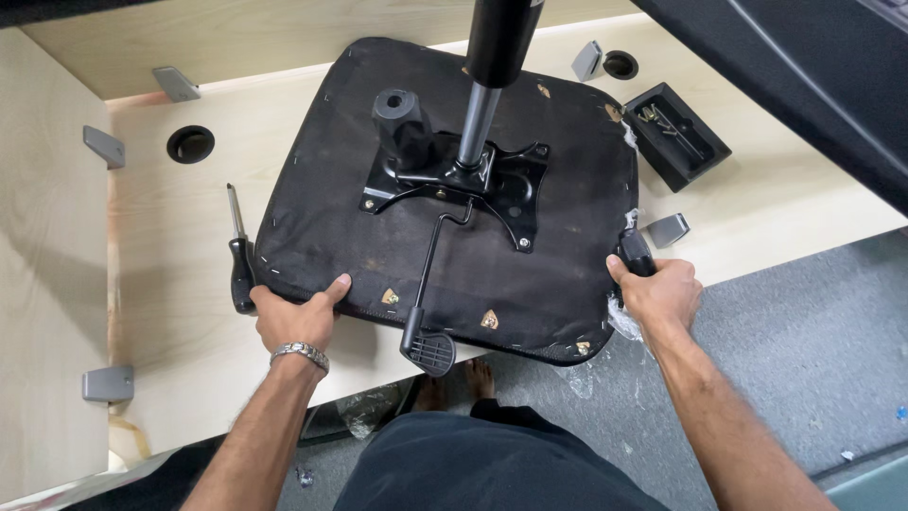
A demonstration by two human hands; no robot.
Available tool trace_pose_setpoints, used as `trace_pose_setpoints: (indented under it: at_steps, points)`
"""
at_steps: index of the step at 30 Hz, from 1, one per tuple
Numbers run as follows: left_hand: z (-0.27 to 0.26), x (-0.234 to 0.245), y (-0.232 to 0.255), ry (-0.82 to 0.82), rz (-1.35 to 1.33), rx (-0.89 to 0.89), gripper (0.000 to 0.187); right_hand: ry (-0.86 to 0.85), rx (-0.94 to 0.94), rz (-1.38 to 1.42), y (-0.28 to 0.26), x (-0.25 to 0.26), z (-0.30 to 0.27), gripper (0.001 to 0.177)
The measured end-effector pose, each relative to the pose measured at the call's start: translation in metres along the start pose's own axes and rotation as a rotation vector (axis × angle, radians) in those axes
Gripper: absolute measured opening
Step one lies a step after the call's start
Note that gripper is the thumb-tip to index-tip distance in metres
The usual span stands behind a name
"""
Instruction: The person uses a screwdriver to tighten screws into the underside of an office chair seat, securing the seat to its metal base. The person then lifts the chair to reposition it on the workbench.
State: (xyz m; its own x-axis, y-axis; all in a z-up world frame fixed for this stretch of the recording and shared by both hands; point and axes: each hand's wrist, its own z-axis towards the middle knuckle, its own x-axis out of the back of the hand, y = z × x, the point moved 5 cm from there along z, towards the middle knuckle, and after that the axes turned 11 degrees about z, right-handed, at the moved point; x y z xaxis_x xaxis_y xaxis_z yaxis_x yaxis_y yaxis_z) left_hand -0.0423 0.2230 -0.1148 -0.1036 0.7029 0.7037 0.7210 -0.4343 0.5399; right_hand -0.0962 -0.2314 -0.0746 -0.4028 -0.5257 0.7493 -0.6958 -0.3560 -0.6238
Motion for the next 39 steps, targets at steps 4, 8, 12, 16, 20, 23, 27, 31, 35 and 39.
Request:
trace_pose_setpoints:
  at_steps: [4,8,12,16,20,23,27,31,35,39]
  points:
    - [0.01,-0.002,0.006,0.01,-0.005,-0.058,0.089,0.011,-0.048,-0.008,0.009,0.003,-0.007,0.042]
    - [0.015,-0.005,0.016,0.001,0.015,-0.071,0.09,0.046,-0.036,-0.02,0.013,0.007,-0.01,0.045]
    - [0.021,-0.005,0.027,0.024,0.052,-0.103,0.089,0.063,-0.055,-0.052,0.018,0.008,-0.017,0.043]
    - [0.028,-0.008,0.038,-0.007,0.06,-0.101,0.086,0.076,-0.047,-0.082,0.022,0.01,-0.024,0.041]
    - [0.04,-0.007,0.054,0.013,0.105,-0.129,0.086,0.041,-0.101,-0.106,0.029,0.01,-0.033,0.044]
    - [0.046,-0.013,0.061,0.009,0.111,-0.128,0.084,0.052,-0.078,-0.179,0.031,0.014,-0.032,0.048]
    - [0.046,-0.01,0.066,0.007,0.148,-0.155,0.086,0.011,-0.115,-0.217,0.034,0.012,-0.029,0.049]
    - [0.048,-0.009,0.068,-0.031,0.099,-0.12,0.08,-0.051,-0.18,-0.231,0.038,0.008,-0.03,0.05]
    - [0.053,-0.008,0.07,-0.035,0.087,-0.114,0.079,-0.044,-0.129,-0.26,0.039,0.008,-0.033,0.05]
    - [0.057,-0.009,0.071,-0.008,0.126,-0.15,0.085,-0.046,-0.084,-0.241,0.041,0.009,-0.03,0.053]
